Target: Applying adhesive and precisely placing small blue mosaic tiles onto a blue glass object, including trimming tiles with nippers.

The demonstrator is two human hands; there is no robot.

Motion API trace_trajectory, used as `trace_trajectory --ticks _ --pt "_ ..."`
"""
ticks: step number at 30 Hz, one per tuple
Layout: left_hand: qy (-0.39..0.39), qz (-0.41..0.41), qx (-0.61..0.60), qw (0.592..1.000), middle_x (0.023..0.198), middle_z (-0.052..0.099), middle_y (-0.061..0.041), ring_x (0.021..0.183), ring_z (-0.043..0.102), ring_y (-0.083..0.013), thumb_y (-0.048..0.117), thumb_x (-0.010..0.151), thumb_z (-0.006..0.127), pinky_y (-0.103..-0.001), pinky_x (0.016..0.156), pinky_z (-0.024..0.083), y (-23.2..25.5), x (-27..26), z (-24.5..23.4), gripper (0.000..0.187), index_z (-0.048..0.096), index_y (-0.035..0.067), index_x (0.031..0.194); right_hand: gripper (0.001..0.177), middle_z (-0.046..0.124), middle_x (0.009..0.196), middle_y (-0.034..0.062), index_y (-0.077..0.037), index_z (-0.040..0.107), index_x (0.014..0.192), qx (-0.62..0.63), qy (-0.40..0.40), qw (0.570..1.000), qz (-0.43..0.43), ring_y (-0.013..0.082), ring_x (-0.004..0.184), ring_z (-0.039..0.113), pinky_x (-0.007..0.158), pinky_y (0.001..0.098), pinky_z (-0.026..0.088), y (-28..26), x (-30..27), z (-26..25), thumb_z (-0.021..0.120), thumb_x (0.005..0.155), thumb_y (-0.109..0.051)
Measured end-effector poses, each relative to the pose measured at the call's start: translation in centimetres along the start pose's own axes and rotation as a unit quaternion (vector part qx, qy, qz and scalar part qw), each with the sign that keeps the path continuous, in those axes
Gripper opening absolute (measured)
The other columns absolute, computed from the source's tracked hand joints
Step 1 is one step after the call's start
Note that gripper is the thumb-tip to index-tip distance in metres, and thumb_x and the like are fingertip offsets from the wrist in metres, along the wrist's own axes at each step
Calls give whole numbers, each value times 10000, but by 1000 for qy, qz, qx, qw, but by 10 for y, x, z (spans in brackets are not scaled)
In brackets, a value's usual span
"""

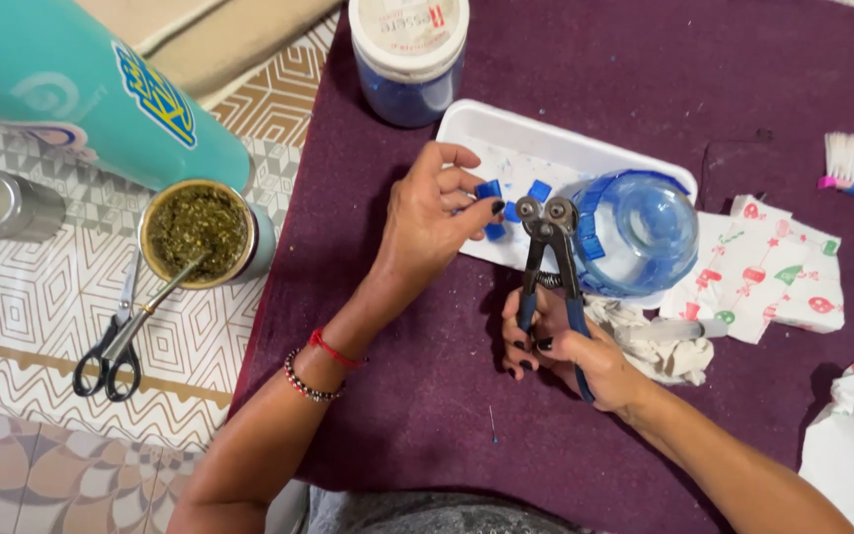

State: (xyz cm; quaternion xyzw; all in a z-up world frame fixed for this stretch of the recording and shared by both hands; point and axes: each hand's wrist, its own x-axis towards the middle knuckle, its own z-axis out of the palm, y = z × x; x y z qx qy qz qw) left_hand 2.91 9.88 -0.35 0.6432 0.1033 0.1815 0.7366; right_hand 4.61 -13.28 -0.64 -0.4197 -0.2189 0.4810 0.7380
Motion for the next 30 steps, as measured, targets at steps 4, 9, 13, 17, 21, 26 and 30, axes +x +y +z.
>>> trace_trajectory --ticks 4,9,13,17,21,26,30 --pt "15 -7 8 1000 837 729 -193 724 762 -207 48 831 825 -294 586 653 4 -2 -3 304 652 -57 1058 543 569 859 181 150 525 1276 18 4 1000 10 204 681 558 626 488 573 -1 1 7 592 784 -70" --pt "16 20 4 1000 852 700 -147 748 741 -168 19 861 795 -284 601 658 5 -2 0 170 764 -21 1023 549 599 772 166 144 563 1254 -7 12 1000 20 187 645 580 612 429 565 -5 2 13 586 766 -107" --pt "-5 51 -3 999 898 679 -160 735 732 -182 16 953 687 -276 580 662 3 -2 -1 192 741 -40 1129 543 607 791 162 133 566 1263 15 14 1000 24 191 683 601 633 456 582 -4 1 9 592 769 -90" --pt "-9 40 -32 999 925 713 -183 722 746 -206 98 1004 656 -275 547 658 2 -4 3 203 744 -34 1129 533 627 813 192 138 564 1267 -4 6 1000 13 216 686 625 622 472 596 -8 2 8 594 787 -93" --pt "16 -4 -87 996 926 764 -239 744 781 -239 87 989 671 -255 550 653 6 -5 6 215 719 -77 1120 549 609 781 183 143 548 1275 3 -2 1000 18 214 685 619 626 488 603 -8 2 5 593 786 -102" --pt "17 -10 -126 992 909 751 -232 714 760 -214 53 976 668 -250 520 645 -10 1 5 252 673 -67 1198 492 598 735 149 151 575 1257 17 8 1000 18 203 669 598 636 467 589 -14 4 13 599 824 -82" --pt "7 21 -68 997 898 748 -217 690 744 -181 -30 933 677 -233 505 625 -5 -3 5 339 656 -64 1270 510 545 725 136 141 537 1255 35 -9 999 29 222 679 595 639 490 591 -9 4 8 585 806 -95"
